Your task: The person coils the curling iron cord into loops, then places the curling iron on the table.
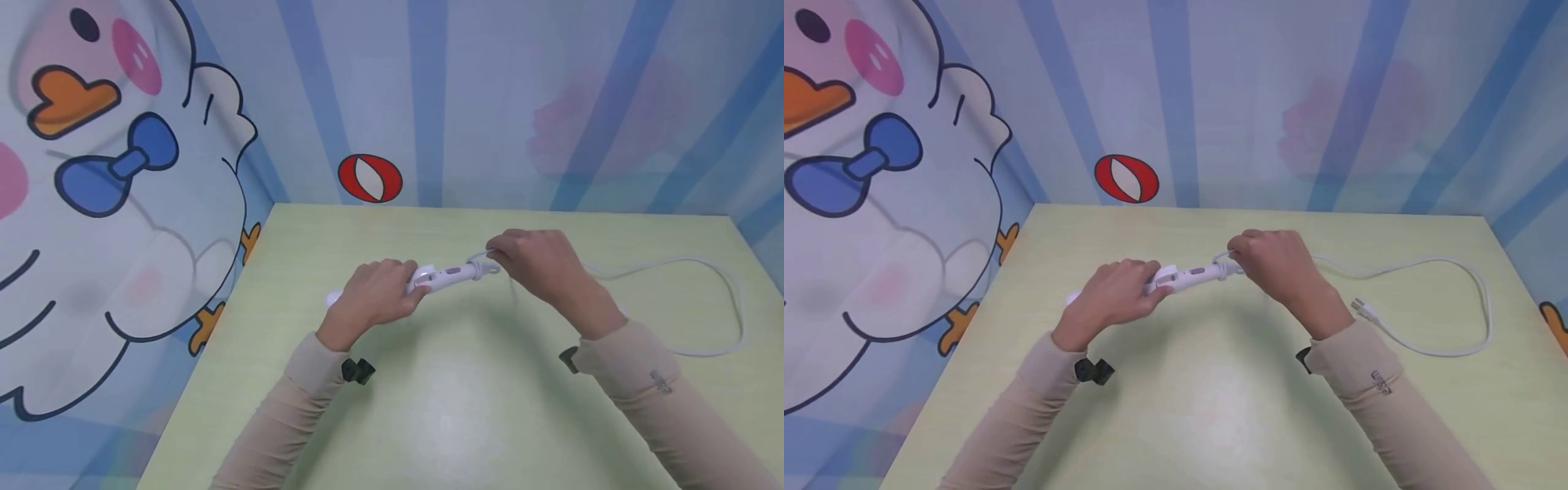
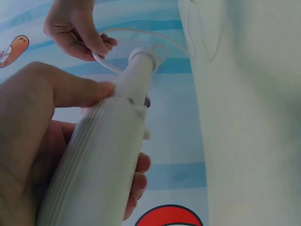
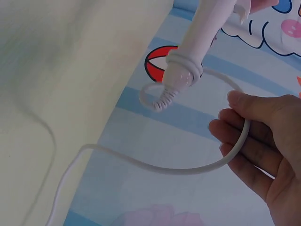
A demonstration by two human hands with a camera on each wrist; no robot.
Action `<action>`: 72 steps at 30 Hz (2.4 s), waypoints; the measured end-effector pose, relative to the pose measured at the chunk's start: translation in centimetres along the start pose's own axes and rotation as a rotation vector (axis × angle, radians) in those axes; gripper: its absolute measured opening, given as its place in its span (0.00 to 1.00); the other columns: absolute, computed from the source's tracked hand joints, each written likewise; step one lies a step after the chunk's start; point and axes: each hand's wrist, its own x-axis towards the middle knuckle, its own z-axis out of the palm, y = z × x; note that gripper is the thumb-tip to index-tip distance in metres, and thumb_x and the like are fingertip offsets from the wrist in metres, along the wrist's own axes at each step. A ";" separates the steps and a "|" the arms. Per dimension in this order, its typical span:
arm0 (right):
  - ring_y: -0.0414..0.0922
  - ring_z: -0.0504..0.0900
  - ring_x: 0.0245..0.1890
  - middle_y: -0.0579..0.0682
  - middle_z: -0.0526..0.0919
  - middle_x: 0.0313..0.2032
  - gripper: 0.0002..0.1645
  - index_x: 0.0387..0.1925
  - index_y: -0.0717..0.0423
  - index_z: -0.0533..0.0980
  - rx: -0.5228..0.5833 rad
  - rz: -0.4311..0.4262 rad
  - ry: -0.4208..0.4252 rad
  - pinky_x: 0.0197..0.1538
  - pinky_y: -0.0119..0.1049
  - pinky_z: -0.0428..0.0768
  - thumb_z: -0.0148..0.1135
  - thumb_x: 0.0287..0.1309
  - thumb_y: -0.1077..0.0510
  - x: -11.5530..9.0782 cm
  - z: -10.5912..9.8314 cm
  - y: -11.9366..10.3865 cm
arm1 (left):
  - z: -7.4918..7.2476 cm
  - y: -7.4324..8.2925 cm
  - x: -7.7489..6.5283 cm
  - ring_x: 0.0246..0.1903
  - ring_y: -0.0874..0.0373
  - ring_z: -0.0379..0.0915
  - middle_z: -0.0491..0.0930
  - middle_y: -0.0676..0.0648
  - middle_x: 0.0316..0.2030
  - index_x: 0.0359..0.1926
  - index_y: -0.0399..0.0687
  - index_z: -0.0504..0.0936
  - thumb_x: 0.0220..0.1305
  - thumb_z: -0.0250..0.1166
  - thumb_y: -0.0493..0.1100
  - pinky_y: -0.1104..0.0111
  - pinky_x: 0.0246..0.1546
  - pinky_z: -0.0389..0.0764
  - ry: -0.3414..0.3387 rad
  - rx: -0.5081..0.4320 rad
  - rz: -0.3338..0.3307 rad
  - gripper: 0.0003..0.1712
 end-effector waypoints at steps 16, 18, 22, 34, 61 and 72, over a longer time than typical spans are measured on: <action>0.39 0.77 0.21 0.47 0.83 0.26 0.13 0.42 0.56 0.79 0.353 0.375 -0.031 0.23 0.35 0.68 0.55 0.63 0.54 -1.2 3.3 -1.7 | 0.6 -1.0 0.8 0.18 0.59 0.67 0.70 0.51 0.22 0.40 0.48 0.73 0.62 0.52 0.61 0.69 0.17 0.67 0.201 -0.082 -0.169 0.22; 0.40 0.80 0.25 0.49 0.84 0.28 0.13 0.43 0.56 0.79 0.400 0.403 -0.009 0.21 0.34 0.68 0.55 0.63 0.54 -1.5 3.8 -1.7 | 0.5 -0.9 0.8 0.19 0.59 0.67 0.70 0.51 0.23 0.41 0.48 0.73 0.62 0.53 0.61 0.69 0.17 0.68 0.212 -0.103 -0.181 0.22; 0.42 0.82 0.26 0.51 0.85 0.29 0.14 0.42 0.58 0.80 0.470 0.432 0.059 0.18 0.32 0.66 0.57 0.61 0.54 -1.9 5.2 -1.8 | 0.5 -0.8 0.7 0.19 0.59 0.67 0.70 0.52 0.22 0.39 0.49 0.73 0.61 0.54 0.61 0.69 0.17 0.68 0.226 -0.160 -0.191 0.21; 0.37 0.80 0.30 0.46 0.86 0.31 0.12 0.38 0.52 0.83 0.636 0.506 0.186 0.28 0.26 0.70 0.62 0.56 0.51 -3.0 7.9 -1.4 | -0.1 -0.4 0.2 0.25 0.59 0.70 0.75 0.52 0.28 0.45 0.48 0.75 0.62 0.53 0.61 0.68 0.24 0.69 0.111 -0.357 -0.153 0.23; 0.49 0.83 0.39 0.51 0.84 0.40 0.24 0.44 0.56 0.80 0.421 -0.074 0.247 0.41 0.41 0.78 0.66 0.41 0.74 -4.3 6.4 0.7 | -2.3 -2.1 -1.2 0.24 0.64 0.71 0.76 0.58 0.24 0.35 0.52 0.78 0.58 0.60 0.58 0.70 0.26 0.72 -0.084 -0.483 0.284 0.15; 0.48 0.81 0.44 0.52 0.83 0.43 0.18 0.43 0.55 0.81 0.284 -0.159 0.079 0.48 0.46 0.74 0.67 0.46 0.64 -2.5 4.8 2.4 | -3.2 -1.1 -2.2 0.22 0.64 0.70 0.75 0.58 0.22 0.35 0.54 0.77 0.58 0.59 0.59 0.70 0.25 0.71 -0.169 -0.353 0.237 0.16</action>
